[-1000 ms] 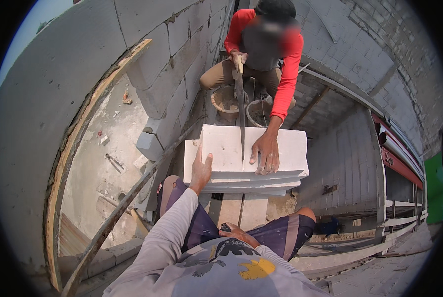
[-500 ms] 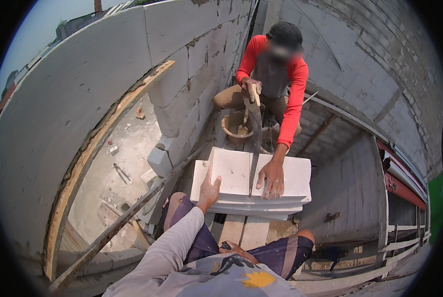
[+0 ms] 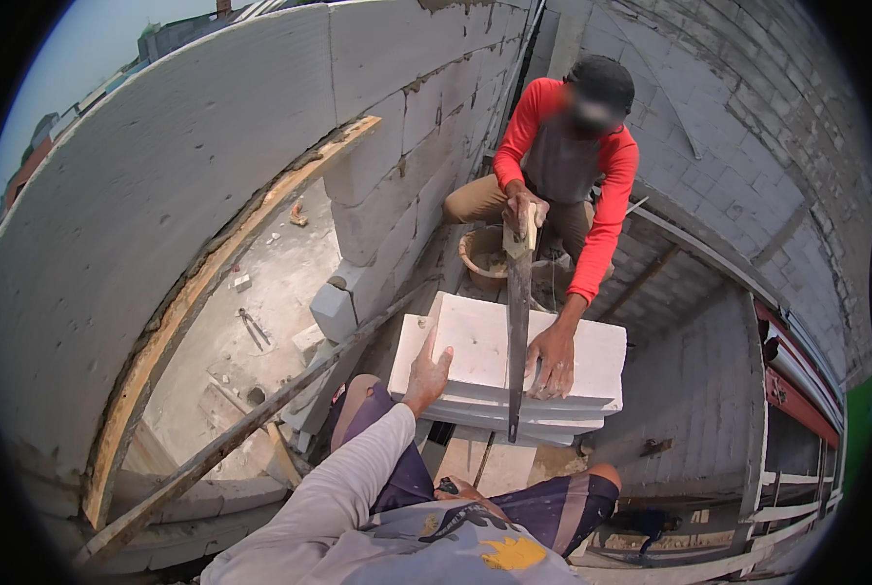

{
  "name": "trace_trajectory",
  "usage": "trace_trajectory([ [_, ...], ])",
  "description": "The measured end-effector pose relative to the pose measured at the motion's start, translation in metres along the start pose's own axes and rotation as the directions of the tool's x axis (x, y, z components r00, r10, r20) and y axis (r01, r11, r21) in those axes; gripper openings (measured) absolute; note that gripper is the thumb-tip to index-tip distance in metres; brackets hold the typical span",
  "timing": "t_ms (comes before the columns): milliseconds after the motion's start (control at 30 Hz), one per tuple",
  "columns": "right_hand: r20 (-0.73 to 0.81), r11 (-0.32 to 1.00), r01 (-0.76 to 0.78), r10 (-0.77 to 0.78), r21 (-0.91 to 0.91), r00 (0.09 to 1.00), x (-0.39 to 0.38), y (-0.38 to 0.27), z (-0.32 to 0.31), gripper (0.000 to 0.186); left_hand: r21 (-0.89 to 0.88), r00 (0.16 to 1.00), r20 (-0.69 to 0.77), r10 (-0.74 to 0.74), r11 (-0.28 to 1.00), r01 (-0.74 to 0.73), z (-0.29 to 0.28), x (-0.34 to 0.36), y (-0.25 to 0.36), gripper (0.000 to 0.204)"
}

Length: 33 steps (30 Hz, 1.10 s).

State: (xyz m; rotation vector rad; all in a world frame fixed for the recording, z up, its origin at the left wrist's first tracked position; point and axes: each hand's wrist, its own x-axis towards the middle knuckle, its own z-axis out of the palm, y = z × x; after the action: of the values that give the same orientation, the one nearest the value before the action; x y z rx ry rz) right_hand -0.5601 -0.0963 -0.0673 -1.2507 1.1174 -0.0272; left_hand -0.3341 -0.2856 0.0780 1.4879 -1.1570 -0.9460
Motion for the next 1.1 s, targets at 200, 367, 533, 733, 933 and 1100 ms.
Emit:
trace_trajectory([
  [200,0.006,1.000,-0.006,0.006,-0.006,1.000,0.002,-0.006,-0.003,0.052,0.000,1.000,-0.004,-0.005,1.000,0.005,-0.002,0.001,0.001,0.070],
  [367,0.006,1.000,-0.004,0.004,-0.005,1.000,0.000,-0.006,-0.002,0.053,-0.011,1.000,0.007,-0.009,1.000,0.009,-0.003,0.000,0.000,0.069],
  [533,-0.016,1.000,0.014,-0.015,-0.009,1.000,-0.009,0.001,0.002,0.053,-0.021,0.999,0.007,0.031,0.999,-0.031,0.002,0.003,0.006,0.068],
  [733,-0.066,0.995,-0.085,0.081,-0.056,0.995,-0.056,-0.078,0.002,0.056,0.004,0.998,-0.004,0.057,0.998,-0.057,-0.005,0.004,-0.011,0.069],
  [933,-0.031,0.999,-0.033,0.033,-0.009,0.999,-0.051,-0.061,-0.002,0.048,0.023,0.998,0.006,0.061,0.998,-0.061,0.000,0.002,0.007,0.066],
  [1100,-0.043,1.000,0.016,-0.016,-0.013,0.999,-0.045,-0.048,0.000,0.044,0.022,0.995,-0.003,0.098,0.995,-0.098,0.001,0.002,0.007,0.065],
])
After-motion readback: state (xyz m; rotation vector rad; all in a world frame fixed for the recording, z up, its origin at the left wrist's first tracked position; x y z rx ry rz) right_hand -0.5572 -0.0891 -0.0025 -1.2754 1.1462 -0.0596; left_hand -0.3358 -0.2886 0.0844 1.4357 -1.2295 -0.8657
